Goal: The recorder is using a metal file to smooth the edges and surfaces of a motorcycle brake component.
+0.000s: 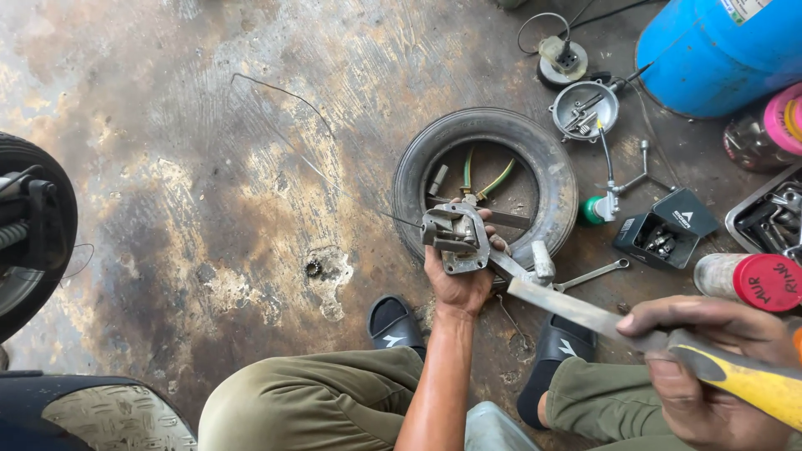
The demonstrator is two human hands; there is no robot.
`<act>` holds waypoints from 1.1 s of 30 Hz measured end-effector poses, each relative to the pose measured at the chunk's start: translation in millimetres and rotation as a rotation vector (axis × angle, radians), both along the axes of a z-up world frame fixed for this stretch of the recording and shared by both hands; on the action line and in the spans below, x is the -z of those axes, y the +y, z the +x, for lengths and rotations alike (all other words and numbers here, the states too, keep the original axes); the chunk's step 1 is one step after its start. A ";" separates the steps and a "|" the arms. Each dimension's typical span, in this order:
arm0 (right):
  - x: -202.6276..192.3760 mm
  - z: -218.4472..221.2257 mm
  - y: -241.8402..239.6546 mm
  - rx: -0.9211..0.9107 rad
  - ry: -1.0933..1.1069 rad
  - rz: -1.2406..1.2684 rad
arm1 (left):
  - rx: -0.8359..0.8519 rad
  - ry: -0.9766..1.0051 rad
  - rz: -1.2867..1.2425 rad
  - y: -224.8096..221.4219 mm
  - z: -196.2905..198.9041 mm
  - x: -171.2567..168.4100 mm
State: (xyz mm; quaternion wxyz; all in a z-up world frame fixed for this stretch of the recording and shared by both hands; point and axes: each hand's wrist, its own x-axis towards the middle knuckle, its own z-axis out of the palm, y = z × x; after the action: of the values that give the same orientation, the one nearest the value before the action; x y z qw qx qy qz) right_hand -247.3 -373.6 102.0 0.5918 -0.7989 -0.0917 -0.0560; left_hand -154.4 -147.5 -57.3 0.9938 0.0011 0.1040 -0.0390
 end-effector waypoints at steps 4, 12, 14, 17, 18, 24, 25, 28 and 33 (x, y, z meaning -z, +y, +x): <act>5.5 -3.2 3.7 -0.065 0.005 0.277 | -0.001 0.000 0.024 -3.1 -0.6 -1.5; -11.7 7.6 25.3 0.048 0.007 -0.073 | 0.051 -0.040 0.117 -12.1 -5.2 5.4; -6.7 4.2 21.4 0.069 -0.042 -0.061 | 0.055 -0.043 0.098 -14.1 -5.8 -1.5; -12.1 7.4 28.8 0.072 -0.150 -0.005 | 0.056 -0.047 0.060 -16.4 -5.6 -7.0; -15.9 10.0 33.5 0.055 -0.208 0.037 | 0.052 -0.049 0.041 -16.8 -5.5 -7.9; -1.9 -0.5 24.7 0.036 -0.136 0.198 | 0.073 -0.002 0.056 -18.4 -9.4 -4.9; -8.4 3.5 28.8 0.038 -0.136 0.198 | 0.075 -0.003 0.056 -18.9 -9.4 -5.6; -19.5 11.9 35.7 0.056 -0.172 0.002 | 0.064 -0.018 0.038 -20.5 -10.1 -8.0; -13.0 10.8 32.2 0.060 -0.129 -0.007 | 0.069 0.003 0.008 -23.6 -11.2 -10.5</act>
State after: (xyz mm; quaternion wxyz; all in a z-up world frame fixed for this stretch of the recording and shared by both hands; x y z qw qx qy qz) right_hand -236.5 -341.4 115.0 0.5797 -0.7982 -0.1059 -0.1245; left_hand -165.6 -171.1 -46.8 0.9917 0.0086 0.1055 -0.0729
